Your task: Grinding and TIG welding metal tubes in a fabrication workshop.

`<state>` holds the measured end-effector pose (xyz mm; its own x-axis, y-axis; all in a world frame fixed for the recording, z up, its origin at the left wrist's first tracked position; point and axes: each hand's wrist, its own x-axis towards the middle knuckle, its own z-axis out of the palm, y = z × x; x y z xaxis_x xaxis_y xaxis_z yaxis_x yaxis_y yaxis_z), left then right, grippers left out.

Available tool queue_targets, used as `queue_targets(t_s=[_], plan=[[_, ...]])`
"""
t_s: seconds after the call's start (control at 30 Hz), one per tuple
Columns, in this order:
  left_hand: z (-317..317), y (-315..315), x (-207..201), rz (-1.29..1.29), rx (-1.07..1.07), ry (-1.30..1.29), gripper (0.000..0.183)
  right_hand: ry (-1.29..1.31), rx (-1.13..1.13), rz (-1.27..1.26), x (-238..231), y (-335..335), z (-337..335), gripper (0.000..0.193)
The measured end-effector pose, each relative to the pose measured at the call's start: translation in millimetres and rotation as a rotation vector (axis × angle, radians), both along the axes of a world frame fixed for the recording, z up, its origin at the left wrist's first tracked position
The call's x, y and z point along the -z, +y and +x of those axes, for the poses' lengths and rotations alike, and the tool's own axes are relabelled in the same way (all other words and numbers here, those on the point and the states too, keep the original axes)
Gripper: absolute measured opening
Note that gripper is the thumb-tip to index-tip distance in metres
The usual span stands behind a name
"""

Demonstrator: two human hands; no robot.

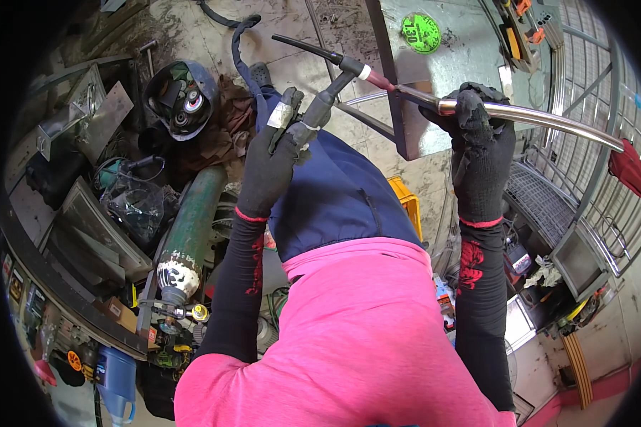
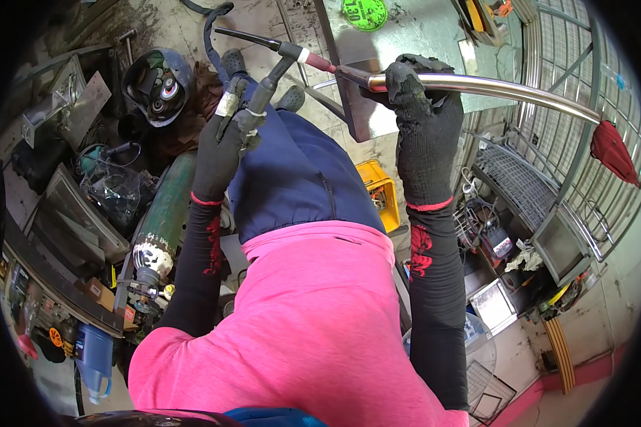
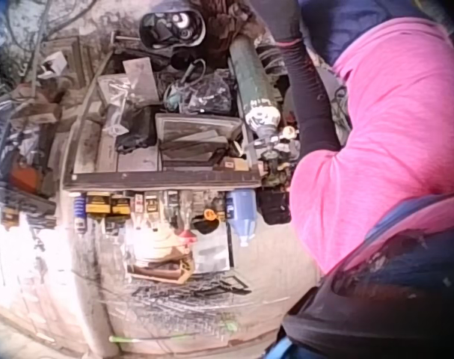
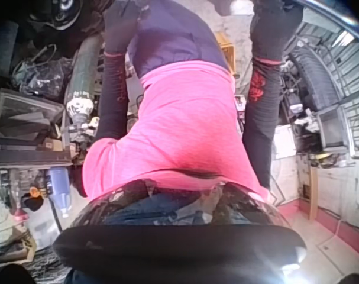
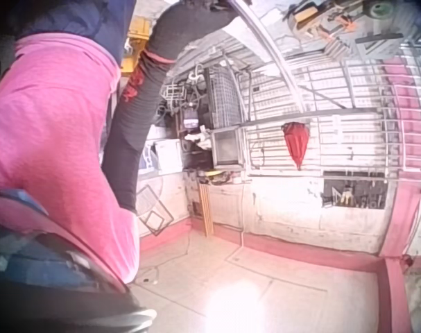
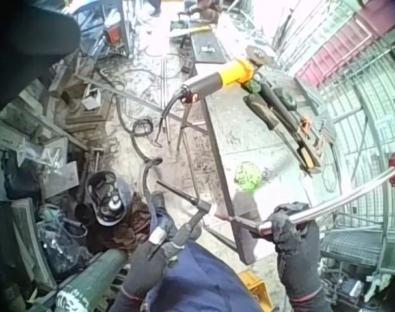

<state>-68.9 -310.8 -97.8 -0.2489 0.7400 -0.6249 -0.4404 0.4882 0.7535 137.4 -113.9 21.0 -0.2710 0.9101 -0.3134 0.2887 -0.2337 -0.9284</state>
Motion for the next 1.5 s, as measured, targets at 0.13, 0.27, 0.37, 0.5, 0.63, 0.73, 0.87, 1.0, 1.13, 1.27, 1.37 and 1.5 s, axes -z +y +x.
queue_targets(t_s=[0.13,0.27,0.37,0.5,0.63,0.73,0.87,1.0,1.13,1.27,1.37,1.5], plan=[[2,1,3,0.018,-0.006,0.027,0.057,-0.09,0.002,0.035,3,-1,6,0.033],[0,1,-1,0.032,0.004,0.01,0.057,-0.156,-0.027,0.106,4,-2,8,0.032],[-8,-8,13,-0.054,0.114,-0.044,0.057,-0.119,0.022,0.062,2,-5,5,0.032],[-2,-2,6,-0.025,0.014,-0.028,0.052,-0.096,0.038,0.068,-1,-9,0,0.032],[0,4,-1,0.004,-0.056,-0.019,0.048,-0.156,-0.014,0.142,8,-6,9,0.029],[-6,-5,14,-0.047,0.05,-0.003,0.051,-0.22,-0.059,0.17,7,-6,11,0.027],[-6,-4,9,-0.066,0.066,-0.019,0.053,-0.177,-0.046,0.242,4,-10,2,0.026],[0,2,2,0.004,-0.022,0.002,0.05,-0.1,0.002,0.173,3,-10,-1,0.028],[-3,2,3,-0.023,0.039,0.011,0.051,-0.075,0.053,0.077,1,-8,-4,0.027],[0,-6,10,0.002,0.033,0.052,0.049,-0.188,-0.037,0.148,2,-6,3,0.027],[-2,-3,6,-0.034,0.052,0.04,0.047,-0.159,-0.011,0.104,4,-5,4,0.027],[-1,-4,7,-0.024,0.024,0.038,0.048,-0.06,0.034,0.045,3,-5,0,0.027]])
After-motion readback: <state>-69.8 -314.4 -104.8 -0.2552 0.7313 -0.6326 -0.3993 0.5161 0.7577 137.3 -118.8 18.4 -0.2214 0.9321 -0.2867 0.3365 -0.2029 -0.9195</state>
